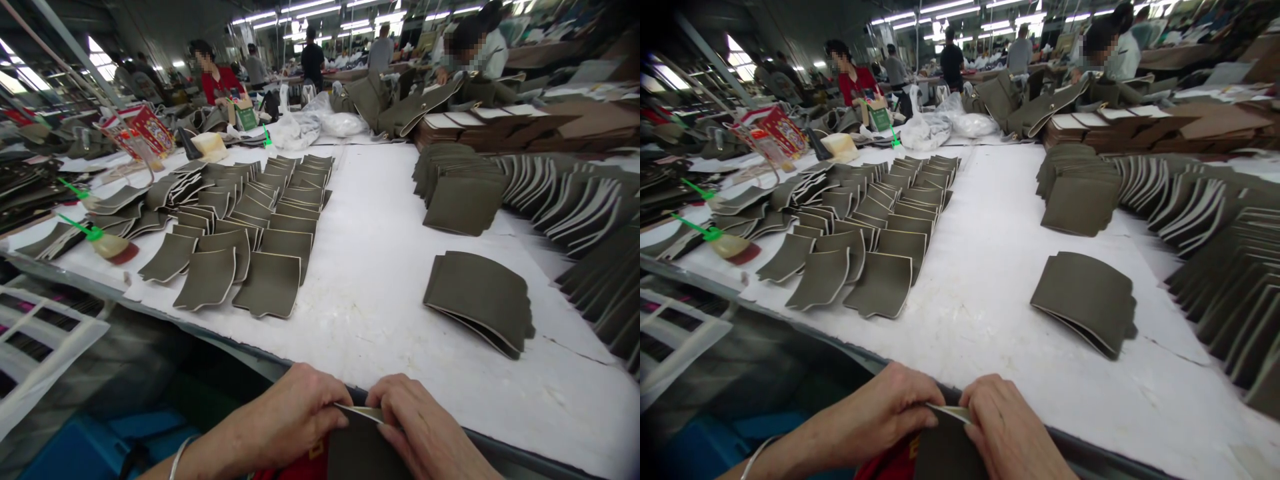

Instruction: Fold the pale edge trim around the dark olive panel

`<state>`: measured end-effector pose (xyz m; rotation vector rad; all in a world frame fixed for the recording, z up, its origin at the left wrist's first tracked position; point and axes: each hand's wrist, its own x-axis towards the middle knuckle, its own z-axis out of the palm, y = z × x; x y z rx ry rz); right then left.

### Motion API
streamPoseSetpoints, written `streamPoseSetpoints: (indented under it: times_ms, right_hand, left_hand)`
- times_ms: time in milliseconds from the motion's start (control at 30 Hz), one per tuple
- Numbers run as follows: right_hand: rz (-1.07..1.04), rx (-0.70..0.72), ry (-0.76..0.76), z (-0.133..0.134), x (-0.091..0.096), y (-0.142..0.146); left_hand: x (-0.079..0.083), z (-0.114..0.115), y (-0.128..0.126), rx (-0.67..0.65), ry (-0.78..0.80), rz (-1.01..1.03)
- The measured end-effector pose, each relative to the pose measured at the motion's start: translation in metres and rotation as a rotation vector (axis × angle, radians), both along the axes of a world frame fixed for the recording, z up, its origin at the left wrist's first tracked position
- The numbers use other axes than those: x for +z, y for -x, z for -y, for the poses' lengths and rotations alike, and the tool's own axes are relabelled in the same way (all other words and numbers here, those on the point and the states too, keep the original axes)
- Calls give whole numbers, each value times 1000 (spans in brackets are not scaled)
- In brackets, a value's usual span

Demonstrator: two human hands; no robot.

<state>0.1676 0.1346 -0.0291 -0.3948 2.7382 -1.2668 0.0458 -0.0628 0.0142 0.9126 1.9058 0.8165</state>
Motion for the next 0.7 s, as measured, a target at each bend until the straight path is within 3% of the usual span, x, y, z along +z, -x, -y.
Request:
streamPoseSetpoints:
  times_ms: [367, 533, 700]
  right_hand:
    - [-21, -1, -76, -2, 0, 1]
    - [-23, 15, -172, -1, -4, -1]
    - [-58, -1, -156, 0, -1, 0]
  left_hand:
    - [-3, -4, -3, 84, 39, -3]
    - [-10, -5, -5, -45, 14, -215]
    - [-17, -7, -12, -149, 22, -373]
